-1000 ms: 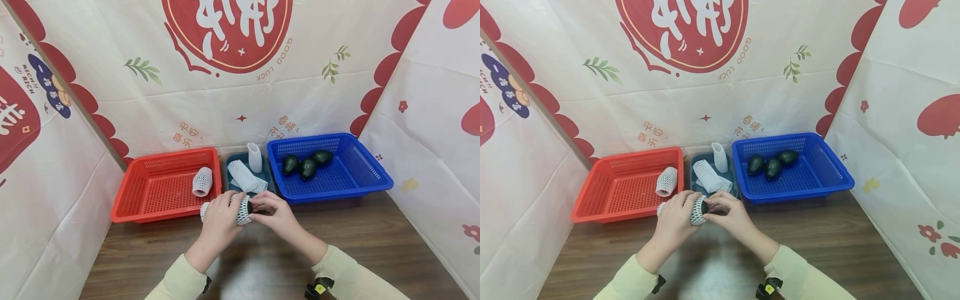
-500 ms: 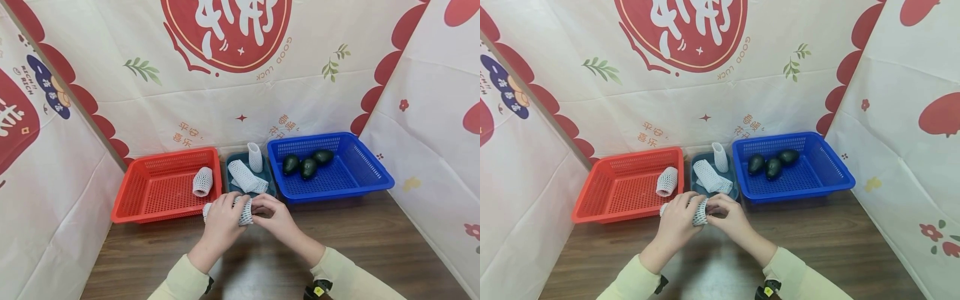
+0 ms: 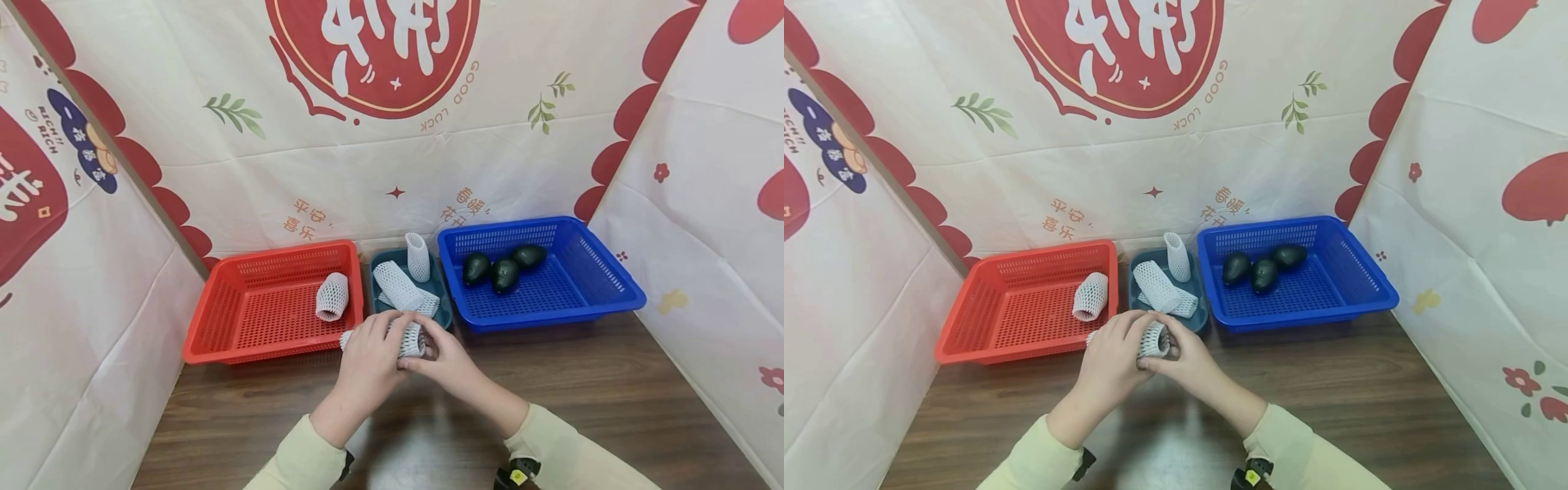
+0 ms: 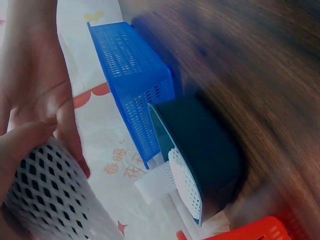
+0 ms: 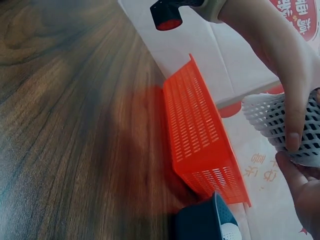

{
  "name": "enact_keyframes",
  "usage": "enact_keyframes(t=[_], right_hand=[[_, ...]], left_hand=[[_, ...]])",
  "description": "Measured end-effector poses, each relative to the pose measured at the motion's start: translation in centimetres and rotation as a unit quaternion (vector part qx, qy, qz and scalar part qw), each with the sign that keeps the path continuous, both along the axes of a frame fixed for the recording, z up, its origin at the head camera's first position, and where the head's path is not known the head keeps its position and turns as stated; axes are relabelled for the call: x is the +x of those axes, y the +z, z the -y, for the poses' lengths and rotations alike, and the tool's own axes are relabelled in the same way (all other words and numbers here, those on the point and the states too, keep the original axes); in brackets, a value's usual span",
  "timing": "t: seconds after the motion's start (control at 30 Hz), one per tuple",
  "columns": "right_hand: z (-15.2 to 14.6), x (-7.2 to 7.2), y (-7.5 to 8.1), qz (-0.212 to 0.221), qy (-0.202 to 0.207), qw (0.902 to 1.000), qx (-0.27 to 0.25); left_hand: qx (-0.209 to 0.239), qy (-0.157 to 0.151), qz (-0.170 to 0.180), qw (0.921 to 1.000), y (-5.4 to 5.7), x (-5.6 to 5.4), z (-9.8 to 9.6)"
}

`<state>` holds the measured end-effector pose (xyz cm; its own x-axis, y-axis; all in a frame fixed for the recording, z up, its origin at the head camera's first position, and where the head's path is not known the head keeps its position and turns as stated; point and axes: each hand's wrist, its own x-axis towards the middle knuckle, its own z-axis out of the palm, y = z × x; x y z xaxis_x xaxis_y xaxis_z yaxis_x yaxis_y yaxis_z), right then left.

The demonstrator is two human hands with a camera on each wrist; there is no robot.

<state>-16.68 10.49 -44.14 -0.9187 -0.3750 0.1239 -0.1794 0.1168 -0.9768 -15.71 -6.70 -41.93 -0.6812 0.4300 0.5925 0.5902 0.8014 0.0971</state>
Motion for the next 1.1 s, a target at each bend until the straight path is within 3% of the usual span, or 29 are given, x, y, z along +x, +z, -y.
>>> enact_keyframes(t=[0.23, 0.33, 0.4, 0.47, 0.63, 0.7, 0.83, 0.87, 0.93, 1.03, 1.07, 1.1], right_hand=[[-0.3, 0.0, 0.1, -0.032, -0.005, 0.9986, -0.041], [-0.6, -0.1, -0.1, -0.049, -0.002, 0.9966, -0.067], [-0.8, -0.2, -0.1, -0.062, -0.01, 0.9948, -0.08], [-0.9, -0.3, -0.2, -0.071, -0.02, 0.9932, -0.09], [-1.0, -0.5, -0.3, -0.08, -0.034, 0.9917, -0.095], [-1.0, -0.5, -0.4, -0.077, -0.027, 0.9927, -0.089], [-1.2, -0.7, -0.4, -0.082, -0.015, 0.995, -0.055], [-1.2, -0.8, -0.5, -0.086, -0.016, 0.9951, -0.047], [-1.3, -1.0, -0.5, -0.091, -0.021, 0.9947, -0.043], [-1.3, -1.3, -0.8, -0.076, -0.033, 0.9946, -0.063], [-1.3, -1.3, -0.9, -0.066, -0.036, 0.9948, -0.069], [-1.3, -1.3, -0.9, -0.056, -0.036, 0.995, -0.075]], left_hand=[[0.015, 0.004, 0.006, 0.9999, -0.1, -0.4, 0.9], [0.058, 0.012, 0.065, 0.9961, -0.2, -0.7, 1.7], [0.109, 0.017, 0.123, 0.9863, -0.5, -1.0, 2.2], [0.165, 0.017, 0.18, 0.9695, -0.8, -1.2, 2.6], [0.268, -0.002, 0.297, 0.9165, -1.7, -1.5, 3.1], [0.288, -0.01, 0.322, 0.9018, -1.8, -1.5, 3.1], [0.326, -0.01, 0.323, 0.8884, -1.4, -1.4, 3.1], [0.347, -0.014, 0.326, 0.8795, -1.3, -1.4, 3.2], [0.401, -0.033, 0.339, 0.8504, -1.0, -1.5, 3.2], [0.486, -0.064, 0.363, 0.7924, -0.5, -1.7, 3.1], [0.507, -0.072, 0.368, 0.7767, -0.3, -1.7, 3.1], [0.518, -0.073, 0.367, 0.7692, -0.2, -1.8, 3.1]])
